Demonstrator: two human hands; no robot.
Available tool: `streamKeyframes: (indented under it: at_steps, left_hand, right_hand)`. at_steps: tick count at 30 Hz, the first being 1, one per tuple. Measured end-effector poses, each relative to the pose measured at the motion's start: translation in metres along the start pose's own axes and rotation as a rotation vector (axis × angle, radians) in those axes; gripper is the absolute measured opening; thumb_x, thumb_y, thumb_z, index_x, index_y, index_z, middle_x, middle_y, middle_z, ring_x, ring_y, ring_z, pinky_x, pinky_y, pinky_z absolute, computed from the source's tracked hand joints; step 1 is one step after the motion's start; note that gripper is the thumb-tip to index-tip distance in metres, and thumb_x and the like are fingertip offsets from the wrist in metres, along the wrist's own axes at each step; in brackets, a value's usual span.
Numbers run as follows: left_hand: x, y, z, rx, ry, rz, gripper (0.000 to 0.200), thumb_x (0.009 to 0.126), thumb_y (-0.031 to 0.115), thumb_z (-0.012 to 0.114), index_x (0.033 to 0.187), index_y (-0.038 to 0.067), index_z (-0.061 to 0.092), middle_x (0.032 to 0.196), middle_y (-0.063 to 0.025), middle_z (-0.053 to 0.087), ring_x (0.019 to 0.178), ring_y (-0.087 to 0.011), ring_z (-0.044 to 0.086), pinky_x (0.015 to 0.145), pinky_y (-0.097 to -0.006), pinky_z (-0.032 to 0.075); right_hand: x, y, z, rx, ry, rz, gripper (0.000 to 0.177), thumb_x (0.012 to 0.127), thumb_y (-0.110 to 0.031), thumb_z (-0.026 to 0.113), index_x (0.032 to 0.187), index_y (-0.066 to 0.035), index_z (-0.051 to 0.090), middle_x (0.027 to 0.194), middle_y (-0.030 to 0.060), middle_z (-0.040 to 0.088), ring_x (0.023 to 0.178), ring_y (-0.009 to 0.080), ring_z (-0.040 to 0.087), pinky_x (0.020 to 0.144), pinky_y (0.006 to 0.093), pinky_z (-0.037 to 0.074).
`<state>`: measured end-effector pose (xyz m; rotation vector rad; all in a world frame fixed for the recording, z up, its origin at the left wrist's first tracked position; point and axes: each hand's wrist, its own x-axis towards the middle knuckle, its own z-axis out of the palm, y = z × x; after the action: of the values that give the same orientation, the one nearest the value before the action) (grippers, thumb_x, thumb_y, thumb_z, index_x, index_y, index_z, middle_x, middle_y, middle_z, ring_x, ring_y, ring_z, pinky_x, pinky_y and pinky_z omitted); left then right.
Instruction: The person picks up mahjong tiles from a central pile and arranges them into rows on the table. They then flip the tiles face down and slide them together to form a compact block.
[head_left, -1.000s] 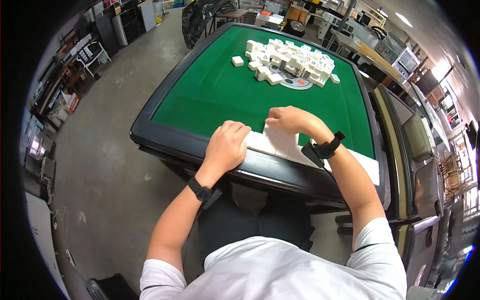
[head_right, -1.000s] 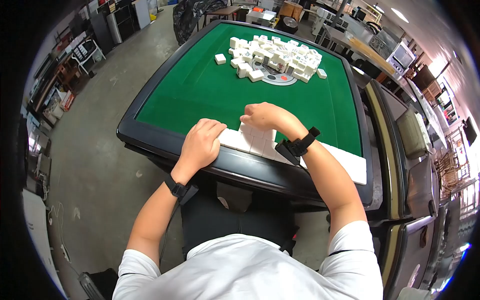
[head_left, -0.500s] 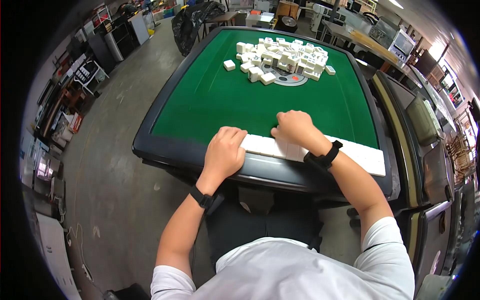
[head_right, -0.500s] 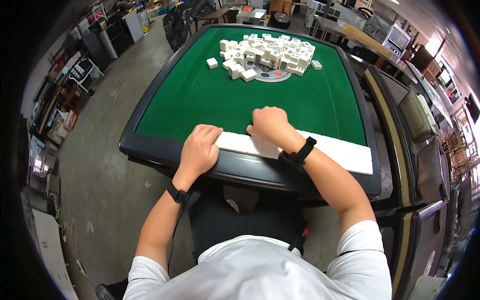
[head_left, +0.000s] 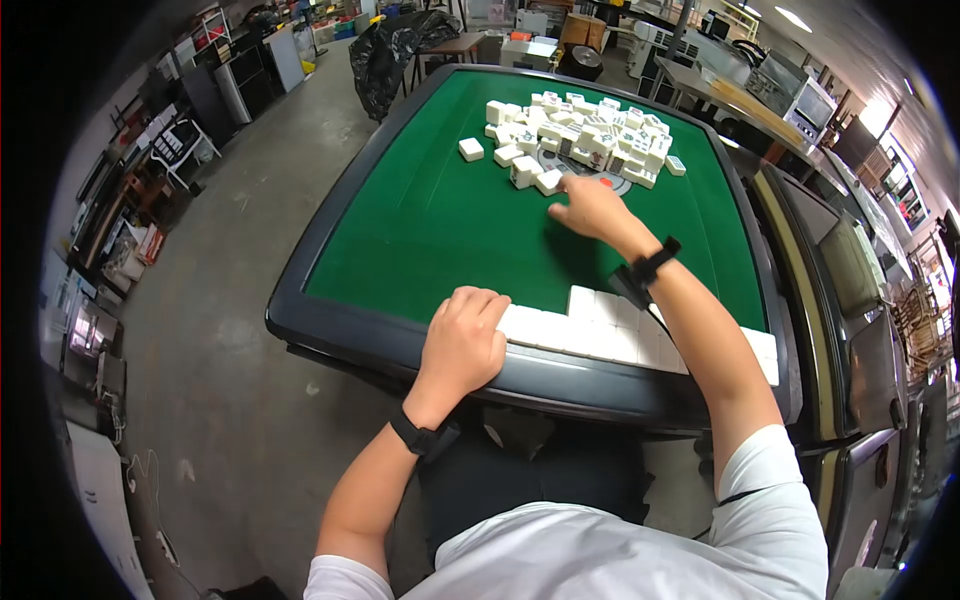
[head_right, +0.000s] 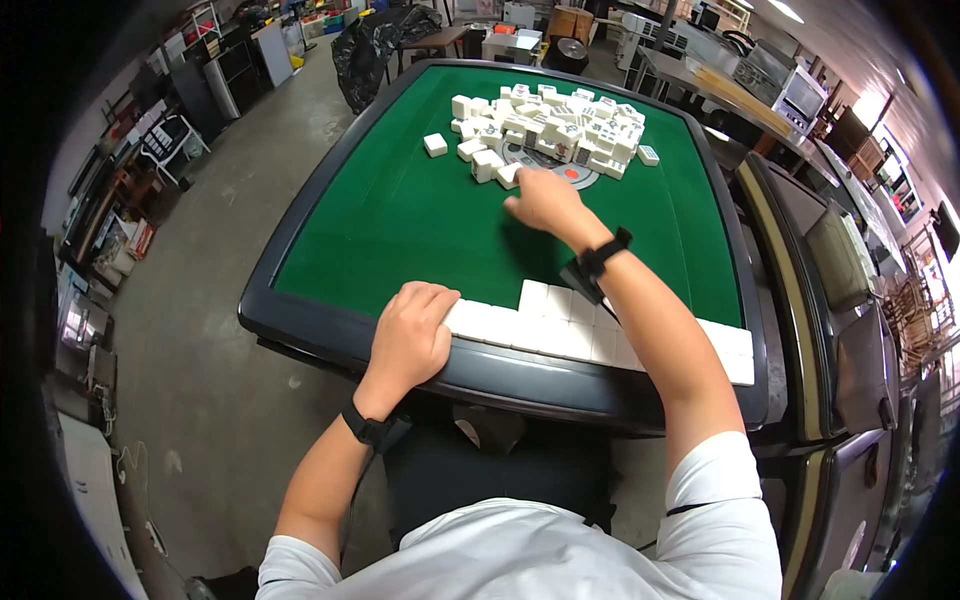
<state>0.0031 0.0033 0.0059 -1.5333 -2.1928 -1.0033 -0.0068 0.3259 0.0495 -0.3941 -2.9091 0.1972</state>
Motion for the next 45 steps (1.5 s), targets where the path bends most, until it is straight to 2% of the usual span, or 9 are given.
streamKeyframes:
  at_steps: [3, 11, 15, 17, 19, 27, 32, 39, 45]
  left_hand:
    - [0.000, 0.000, -0.001, -0.011, 0.007, -0.006, 0.038, 0.082, 0.002, 0.056, 0.115, -0.002, 0.075, 0.115, -0.0148, 0.074, 0.114, -0.0356, 0.067, 0.100, -0.0488, 0.055]
    - [-0.001, -0.001, -0.001, -0.025, 0.007, -0.017, 0.039, 0.082, 0.002, 0.056, 0.116, -0.002, 0.075, 0.115, -0.0151, 0.074, 0.114, -0.0348, 0.067, 0.099, -0.0475, 0.055]
    - [0.001, -0.001, -0.002, -0.026, -0.008, -0.016, 0.039, 0.082, 0.001, 0.056, 0.115, -0.002, 0.075, 0.115, -0.0152, 0.074, 0.113, -0.0348, 0.066, 0.099, -0.0476, 0.055]
    - [0.000, -0.001, -0.001, -0.027, 0.006, -0.010, 0.038, 0.082, 0.001, 0.056, 0.115, -0.003, 0.075, 0.115, -0.0151, 0.074, 0.113, -0.0349, 0.066, 0.099, -0.0476, 0.055]
    - [0.000, -0.001, -0.001, -0.023, 0.007, -0.007, 0.038, 0.082, 0.001, 0.056, 0.115, -0.003, 0.075, 0.115, -0.0151, 0.074, 0.113, -0.0349, 0.066, 0.099, -0.0476, 0.055]
    - [0.001, 0.000, 0.000, -0.024, 0.009, -0.004, 0.037, 0.082, 0.001, 0.056, 0.114, -0.002, 0.075, 0.115, -0.0153, 0.074, 0.113, -0.0352, 0.067, 0.099, -0.0475, 0.055]
    - [0.001, 0.002, -0.002, -0.028, 0.005, -0.017, 0.037, 0.082, 0.002, 0.056, 0.115, -0.002, 0.075, 0.115, -0.0153, 0.074, 0.114, -0.0351, 0.067, 0.100, -0.0476, 0.055]
    - [0.000, 0.001, -0.002, -0.027, 0.001, -0.024, 0.037, 0.084, 0.002, 0.057, 0.116, -0.002, 0.075, 0.116, -0.0153, 0.074, 0.116, -0.0349, 0.066, 0.101, -0.0476, 0.054]
    - [0.002, 0.002, -0.004, -0.032, -0.017, -0.035, 0.036, 0.084, 0.003, 0.057, 0.116, -0.001, 0.074, 0.117, -0.0155, 0.074, 0.117, -0.0346, 0.066, 0.100, -0.0474, 0.054]
  right_hand:
    - [0.052, 0.028, 0.026, 0.007, 0.178, -0.244, 0.063, 0.090, -0.006, 0.069, 0.151, -0.013, 0.060, 0.138, 0.0261, 0.067, 0.120, 0.0494, 0.067, 0.106, 0.0526, 0.056]
    - [0.069, 0.018, 0.032, 0.033, -0.113, -0.215, 0.062, 0.092, -0.001, 0.056, 0.151, -0.018, 0.066, 0.161, 0.0110, 0.058, 0.140, 0.0406, 0.060, 0.117, 0.0514, 0.049]
    - [0.078, 0.025, 0.030, 0.173, 0.112, -0.155, 0.056, 0.092, -0.007, 0.060, 0.147, -0.016, 0.068, 0.154, 0.0179, 0.063, 0.138, 0.0400, 0.061, 0.117, 0.0497, 0.050]
    - [0.080, 0.024, 0.023, 0.120, 0.080, -0.030, 0.050, 0.093, -0.011, 0.063, 0.143, -0.011, 0.069, 0.143, 0.0232, 0.069, 0.130, 0.0415, 0.066, 0.112, 0.0485, 0.053]
    - [0.082, 0.026, 0.019, -0.015, -0.170, 0.025, 0.047, 0.093, -0.010, 0.063, 0.140, -0.006, 0.067, 0.125, 0.0261, 0.075, 0.118, 0.0470, 0.069, 0.107, 0.0492, 0.055]
    - [0.097, 0.025, 0.035, 0.313, 0.061, -0.143, 0.050, 0.103, -0.013, 0.059, 0.152, -0.007, 0.062, 0.140, 0.0217, 0.073, 0.131, 0.0438, 0.067, 0.113, 0.0450, 0.053]
    - [0.112, -0.008, 0.036, 0.425, -0.002, -0.040, 0.061, 0.091, -0.030, 0.072, 0.148, -0.007, 0.067, 0.133, 0.0250, 0.075, 0.124, 0.0428, 0.071, 0.111, 0.0447, 0.053]
    - [0.133, -0.009, 0.062, 0.374, -0.022, -0.064, 0.052, 0.090, -0.026, 0.085, 0.134, -0.002, 0.072, 0.129, 0.0244, 0.076, 0.123, 0.0415, 0.071, 0.107, 0.0456, 0.055]
    - [0.133, -0.007, 0.073, 0.349, 0.237, 0.002, 0.052, 0.084, -0.031, 0.089, 0.117, 0.005, 0.072, 0.118, 0.0307, 0.072, 0.119, 0.0444, 0.066, 0.105, 0.0480, 0.053]
